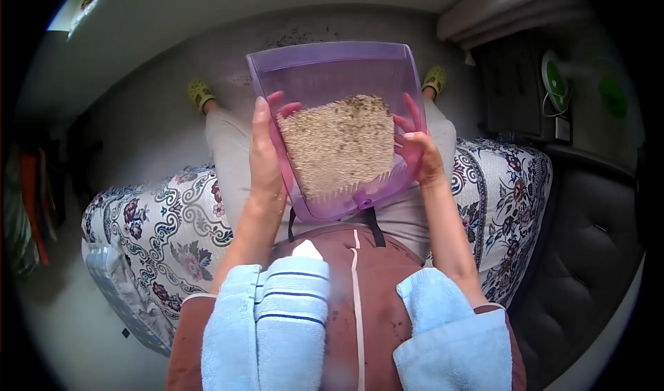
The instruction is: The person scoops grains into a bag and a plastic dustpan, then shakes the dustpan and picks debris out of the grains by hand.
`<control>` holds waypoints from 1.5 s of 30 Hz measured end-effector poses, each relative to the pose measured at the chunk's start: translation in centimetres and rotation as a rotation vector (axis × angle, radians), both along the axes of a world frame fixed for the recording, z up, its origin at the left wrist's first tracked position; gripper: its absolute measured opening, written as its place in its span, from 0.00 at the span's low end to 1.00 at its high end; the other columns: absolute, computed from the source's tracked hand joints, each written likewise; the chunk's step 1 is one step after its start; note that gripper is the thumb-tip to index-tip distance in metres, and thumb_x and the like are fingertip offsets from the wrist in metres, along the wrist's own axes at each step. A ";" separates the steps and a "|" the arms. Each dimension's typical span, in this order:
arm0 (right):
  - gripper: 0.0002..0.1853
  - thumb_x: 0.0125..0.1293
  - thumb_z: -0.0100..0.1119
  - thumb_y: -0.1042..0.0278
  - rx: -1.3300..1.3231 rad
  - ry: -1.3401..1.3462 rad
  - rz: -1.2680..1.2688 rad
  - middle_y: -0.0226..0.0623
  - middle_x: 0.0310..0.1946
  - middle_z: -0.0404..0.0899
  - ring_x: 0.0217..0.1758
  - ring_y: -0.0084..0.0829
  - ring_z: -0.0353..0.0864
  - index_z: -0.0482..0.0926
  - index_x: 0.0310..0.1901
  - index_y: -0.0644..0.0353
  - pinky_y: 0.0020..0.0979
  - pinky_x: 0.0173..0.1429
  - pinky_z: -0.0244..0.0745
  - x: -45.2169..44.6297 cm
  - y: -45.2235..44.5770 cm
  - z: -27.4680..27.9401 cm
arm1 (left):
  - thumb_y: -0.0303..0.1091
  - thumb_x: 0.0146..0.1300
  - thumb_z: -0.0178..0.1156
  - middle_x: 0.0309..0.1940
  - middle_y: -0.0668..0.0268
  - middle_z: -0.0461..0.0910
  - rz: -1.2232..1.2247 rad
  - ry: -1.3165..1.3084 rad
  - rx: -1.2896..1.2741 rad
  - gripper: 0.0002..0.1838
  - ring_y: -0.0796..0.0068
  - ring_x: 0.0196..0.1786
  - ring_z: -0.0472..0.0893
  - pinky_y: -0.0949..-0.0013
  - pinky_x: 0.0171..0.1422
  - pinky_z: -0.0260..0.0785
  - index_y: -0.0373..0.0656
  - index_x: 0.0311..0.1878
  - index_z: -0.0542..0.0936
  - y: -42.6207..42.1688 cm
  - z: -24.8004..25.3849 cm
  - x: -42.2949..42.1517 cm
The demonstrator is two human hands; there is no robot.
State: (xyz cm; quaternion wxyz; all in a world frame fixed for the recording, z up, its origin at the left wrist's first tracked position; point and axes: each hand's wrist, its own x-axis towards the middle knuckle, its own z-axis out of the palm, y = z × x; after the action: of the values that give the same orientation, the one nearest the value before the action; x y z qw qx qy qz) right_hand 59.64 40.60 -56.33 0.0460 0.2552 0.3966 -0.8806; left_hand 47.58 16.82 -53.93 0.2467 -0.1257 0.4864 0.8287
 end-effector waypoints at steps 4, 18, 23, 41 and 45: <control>0.44 0.54 0.53 0.73 0.546 0.108 -0.059 0.42 0.78 0.46 0.80 0.31 0.44 0.50 0.76 0.57 0.26 0.73 0.53 -0.3 -4.9 1.0 | 0.63 0.69 0.45 0.49 0.58 0.78 -0.096 -0.157 0.036 0.32 0.65 0.53 0.77 0.61 0.60 0.70 0.43 0.59 0.73 -3.6 -2.3 -2.8; 0.44 0.57 0.55 0.69 0.476 -0.025 -0.054 0.45 0.76 0.49 0.79 0.34 0.47 0.50 0.75 0.61 0.32 0.78 0.43 0.7 -6.0 -0.3 | 0.63 0.69 0.45 0.51 0.59 0.77 -0.147 -0.248 0.152 0.32 0.67 0.55 0.75 0.64 0.59 0.68 0.42 0.59 0.72 -4.6 -6.4 -2.8; 0.45 0.53 0.56 0.66 0.260 -0.207 -0.001 0.51 0.59 0.68 0.64 0.35 0.71 0.53 0.75 0.52 0.33 0.62 0.72 0.8 -0.5 0.1 | 0.62 0.69 0.46 0.52 0.60 0.77 0.009 -0.031 -0.140 0.32 0.65 0.54 0.76 0.61 0.61 0.68 0.43 0.59 0.72 0.2 -3.4 -0.2; 0.44 0.55 0.56 0.66 0.362 -0.072 -0.080 0.47 0.74 0.54 0.75 0.38 0.58 0.51 0.75 0.58 0.35 0.76 0.53 1.4 -1.6 -0.7 | 0.66 0.66 0.48 0.51 0.58 0.76 -0.093 -0.188 -0.040 0.36 0.65 0.52 0.76 0.66 0.56 0.69 0.41 0.61 0.69 -1.4 -4.5 -0.2; 0.44 0.59 0.60 0.63 0.454 -0.065 -0.111 0.47 0.71 0.57 0.75 0.37 0.55 0.50 0.75 0.59 0.35 0.76 0.49 1.0 -7.4 1.2 | 0.63 0.67 0.47 0.52 0.55 0.75 -0.206 -0.323 0.096 0.34 0.61 0.55 0.76 0.60 0.60 0.70 0.43 0.63 0.68 -5.3 -5.8 -3.3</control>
State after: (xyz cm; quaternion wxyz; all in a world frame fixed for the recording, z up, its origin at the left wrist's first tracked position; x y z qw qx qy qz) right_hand 60.63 33.22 -55.13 -0.0483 0.3085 0.5683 -0.7613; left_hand 44.33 11.47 -59.74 0.4108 -0.1947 0.4108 0.7903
